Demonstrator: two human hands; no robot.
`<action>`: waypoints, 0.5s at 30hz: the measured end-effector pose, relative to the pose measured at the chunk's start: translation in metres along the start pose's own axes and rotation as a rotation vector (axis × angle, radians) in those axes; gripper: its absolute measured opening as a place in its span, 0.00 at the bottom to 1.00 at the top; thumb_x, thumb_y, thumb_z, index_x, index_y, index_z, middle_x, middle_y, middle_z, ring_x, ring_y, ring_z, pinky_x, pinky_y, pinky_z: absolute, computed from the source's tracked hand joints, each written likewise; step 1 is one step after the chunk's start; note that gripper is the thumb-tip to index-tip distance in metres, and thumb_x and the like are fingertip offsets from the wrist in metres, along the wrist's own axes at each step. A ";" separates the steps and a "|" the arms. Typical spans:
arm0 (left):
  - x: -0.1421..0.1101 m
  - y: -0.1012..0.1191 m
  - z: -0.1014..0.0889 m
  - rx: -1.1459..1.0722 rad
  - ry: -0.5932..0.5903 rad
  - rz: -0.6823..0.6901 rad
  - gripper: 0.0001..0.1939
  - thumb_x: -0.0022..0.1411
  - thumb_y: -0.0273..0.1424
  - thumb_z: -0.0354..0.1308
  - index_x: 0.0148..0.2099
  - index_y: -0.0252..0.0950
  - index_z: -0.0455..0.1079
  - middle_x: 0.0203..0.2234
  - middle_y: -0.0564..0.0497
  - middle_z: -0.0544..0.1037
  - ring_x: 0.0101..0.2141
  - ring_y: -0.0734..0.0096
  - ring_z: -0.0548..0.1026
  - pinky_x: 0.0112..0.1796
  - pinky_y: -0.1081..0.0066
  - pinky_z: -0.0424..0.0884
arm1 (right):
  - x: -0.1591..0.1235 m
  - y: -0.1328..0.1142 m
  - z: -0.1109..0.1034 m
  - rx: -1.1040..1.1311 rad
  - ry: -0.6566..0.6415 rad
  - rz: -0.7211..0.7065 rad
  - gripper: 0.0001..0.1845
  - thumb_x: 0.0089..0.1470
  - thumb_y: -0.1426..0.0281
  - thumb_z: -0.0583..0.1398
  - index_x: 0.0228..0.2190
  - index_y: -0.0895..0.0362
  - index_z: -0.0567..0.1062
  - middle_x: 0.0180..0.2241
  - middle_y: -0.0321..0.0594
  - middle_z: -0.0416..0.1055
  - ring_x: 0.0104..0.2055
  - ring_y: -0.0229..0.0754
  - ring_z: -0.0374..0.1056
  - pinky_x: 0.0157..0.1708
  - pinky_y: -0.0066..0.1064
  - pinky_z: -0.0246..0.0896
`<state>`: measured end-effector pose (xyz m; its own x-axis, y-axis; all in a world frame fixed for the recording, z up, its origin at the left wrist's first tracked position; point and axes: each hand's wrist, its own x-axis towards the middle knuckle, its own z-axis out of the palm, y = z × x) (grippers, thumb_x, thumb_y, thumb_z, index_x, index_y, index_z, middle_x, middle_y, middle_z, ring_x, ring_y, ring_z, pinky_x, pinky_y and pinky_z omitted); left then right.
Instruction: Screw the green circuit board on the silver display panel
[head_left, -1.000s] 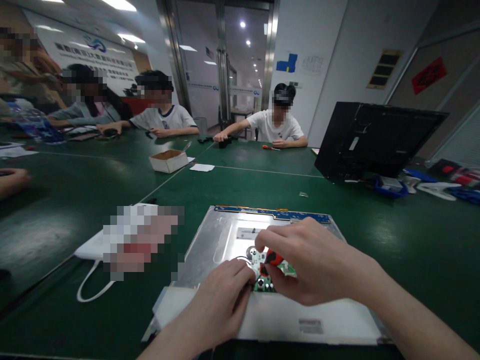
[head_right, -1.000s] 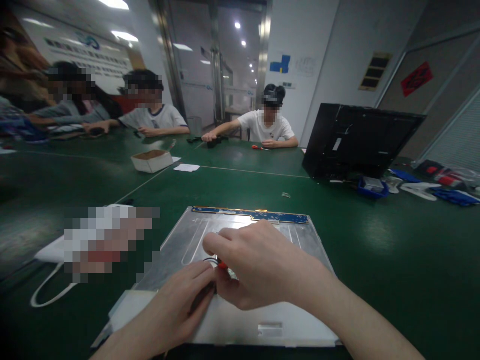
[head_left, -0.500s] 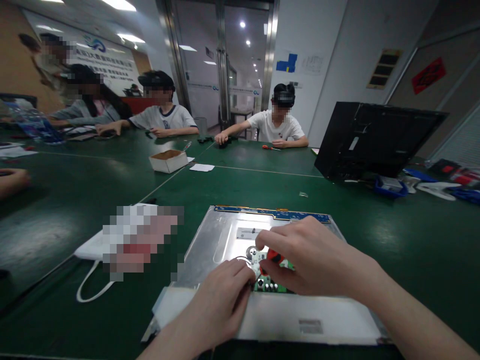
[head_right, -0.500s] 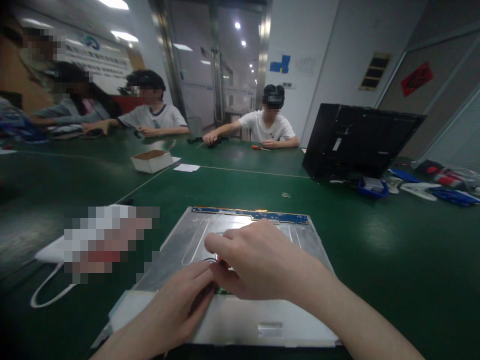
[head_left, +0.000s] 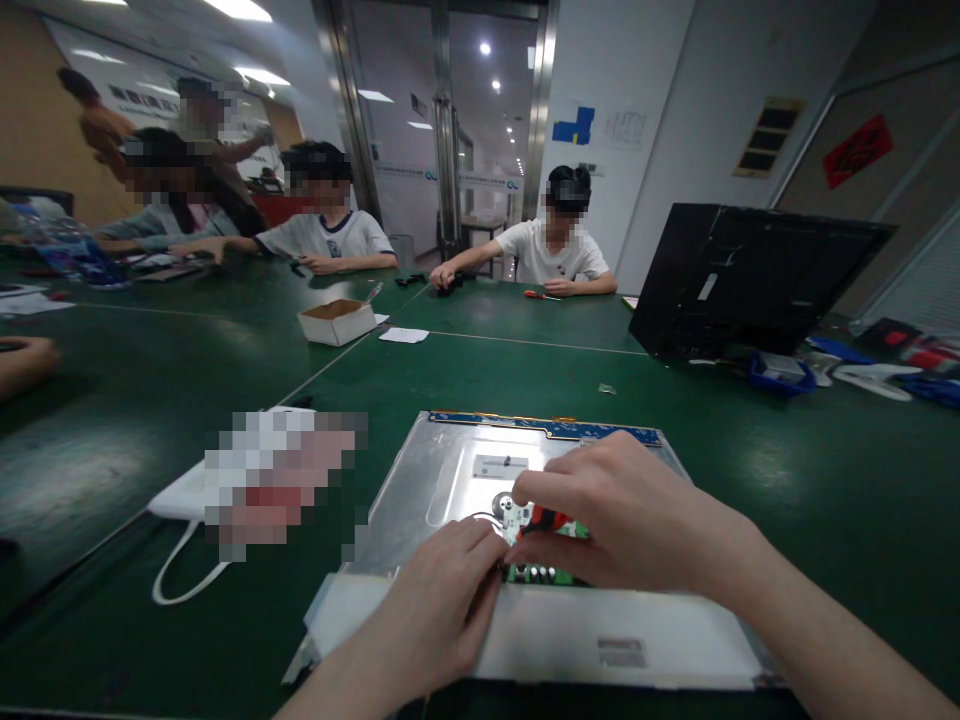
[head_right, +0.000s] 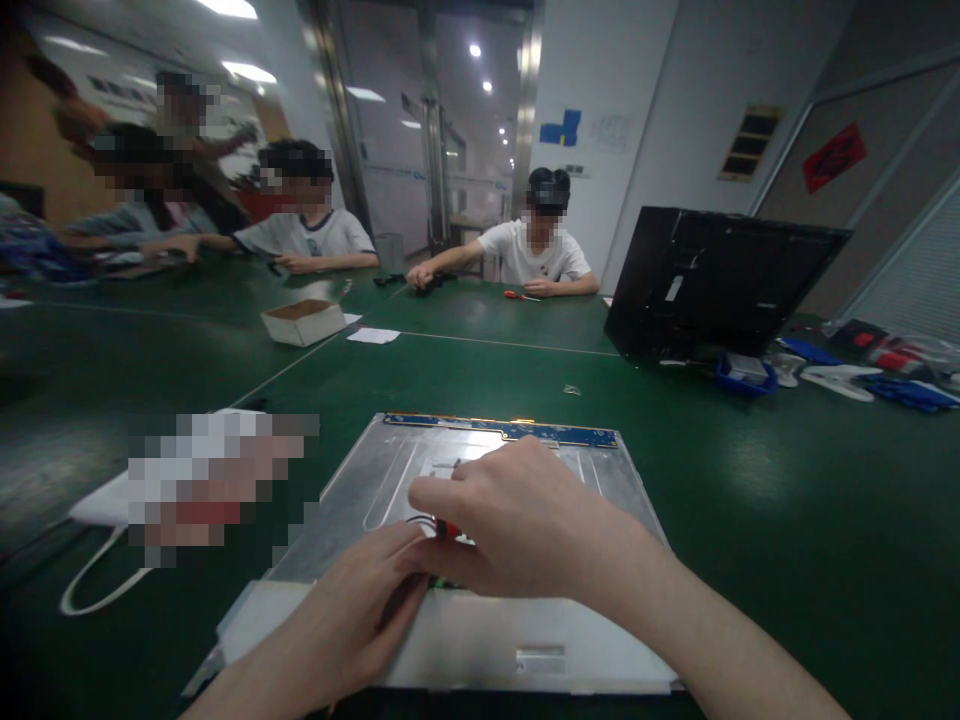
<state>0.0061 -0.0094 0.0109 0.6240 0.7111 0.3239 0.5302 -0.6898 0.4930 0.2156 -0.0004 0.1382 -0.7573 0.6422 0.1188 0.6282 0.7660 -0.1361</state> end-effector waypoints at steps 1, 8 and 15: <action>0.000 0.000 0.000 0.003 -0.007 -0.006 0.12 0.65 0.22 0.46 0.44 0.39 0.68 0.40 0.46 0.77 0.40 0.59 0.75 0.41 0.60 0.72 | 0.000 0.000 0.000 -0.006 0.002 0.003 0.12 0.65 0.62 0.58 0.31 0.55 0.71 0.26 0.35 0.74 0.26 0.36 0.64 0.26 0.31 0.41; -0.001 -0.002 0.001 0.033 -0.051 -0.037 0.11 0.64 0.22 0.47 0.42 0.38 0.68 0.39 0.46 0.76 0.39 0.59 0.74 0.39 0.61 0.71 | 0.000 -0.003 0.002 -0.016 0.031 -0.009 0.01 0.59 0.71 0.58 0.34 0.55 0.70 0.28 0.35 0.75 0.26 0.36 0.61 0.25 0.31 0.40; -0.001 -0.002 0.001 0.026 -0.036 -0.025 0.10 0.64 0.22 0.47 0.41 0.38 0.67 0.37 0.46 0.76 0.37 0.60 0.73 0.37 0.63 0.70 | -0.004 -0.002 0.001 0.010 0.037 -0.067 0.07 0.56 0.71 0.59 0.38 0.55 0.69 0.31 0.36 0.74 0.26 0.36 0.62 0.24 0.30 0.42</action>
<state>0.0052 -0.0085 0.0092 0.6303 0.7233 0.2820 0.5606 -0.6753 0.4793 0.2174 -0.0039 0.1374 -0.7905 0.5899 0.1646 0.5741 0.8073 -0.1364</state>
